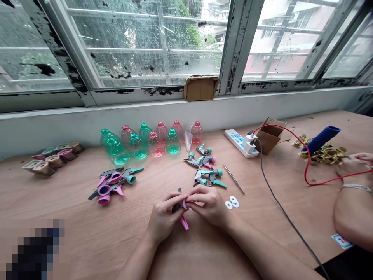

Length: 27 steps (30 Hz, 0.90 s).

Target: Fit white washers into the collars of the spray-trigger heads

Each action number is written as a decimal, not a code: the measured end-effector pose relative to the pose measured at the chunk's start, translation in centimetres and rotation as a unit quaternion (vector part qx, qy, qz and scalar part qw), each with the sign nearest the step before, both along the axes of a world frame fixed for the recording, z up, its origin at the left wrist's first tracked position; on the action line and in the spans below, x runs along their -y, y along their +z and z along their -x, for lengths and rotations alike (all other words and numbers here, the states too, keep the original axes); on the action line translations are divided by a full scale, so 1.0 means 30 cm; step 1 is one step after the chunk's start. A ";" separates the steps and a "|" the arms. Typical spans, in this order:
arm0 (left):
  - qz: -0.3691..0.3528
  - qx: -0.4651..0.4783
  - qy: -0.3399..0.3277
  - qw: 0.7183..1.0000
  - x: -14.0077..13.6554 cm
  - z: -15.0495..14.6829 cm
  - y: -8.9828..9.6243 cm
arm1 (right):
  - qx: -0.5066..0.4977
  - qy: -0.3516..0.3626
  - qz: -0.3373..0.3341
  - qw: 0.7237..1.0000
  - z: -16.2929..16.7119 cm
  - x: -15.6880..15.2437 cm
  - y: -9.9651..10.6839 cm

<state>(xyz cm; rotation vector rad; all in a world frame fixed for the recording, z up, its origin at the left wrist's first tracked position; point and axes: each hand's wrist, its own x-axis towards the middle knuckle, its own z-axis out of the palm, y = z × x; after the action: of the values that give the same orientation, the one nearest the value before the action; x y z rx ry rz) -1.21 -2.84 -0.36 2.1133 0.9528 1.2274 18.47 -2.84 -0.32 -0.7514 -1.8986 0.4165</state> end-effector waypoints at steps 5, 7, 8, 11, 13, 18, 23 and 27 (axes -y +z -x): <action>-0.044 -0.022 0.021 0.999 0.000 -0.002 -0.003 | 0.004 -0.016 0.001 1.000 0.004 0.003 -0.001; -0.066 -0.033 0.028 0.997 0.000 -0.003 -0.004 | 0.000 -0.020 0.007 1.000 0.007 0.005 -0.004; -0.077 -0.038 0.031 0.996 0.000 -0.004 -0.004 | -0.003 -0.022 0.009 1.000 0.010 0.005 -0.006; -0.108 -0.048 0.038 0.992 0.002 -0.004 -0.003 | -0.011 -0.031 0.011 0.999 0.015 0.007 -0.010; -0.122 -0.052 0.041 0.990 0.004 -0.005 -0.001 | -0.010 -0.032 0.012 0.999 0.016 0.008 -0.011; -0.110 -0.041 0.046 0.992 0.006 -0.008 -0.001 | -0.017 -0.017 0.027 0.999 0.008 0.003 -0.009; -0.085 -0.039 0.049 0.994 0.008 -0.008 -0.005 | -0.018 -0.017 0.023 0.999 0.005 -0.002 -0.007; -0.090 -0.049 0.055 0.993 0.012 -0.007 -0.002 | -0.016 -0.028 0.015 0.999 0.012 0.001 -0.011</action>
<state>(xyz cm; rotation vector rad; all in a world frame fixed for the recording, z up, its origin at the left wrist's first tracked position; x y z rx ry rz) -0.99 -3.20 -0.42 2.3062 1.0468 1.3190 18.12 -2.87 -0.66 -0.8106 -1.8407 0.4200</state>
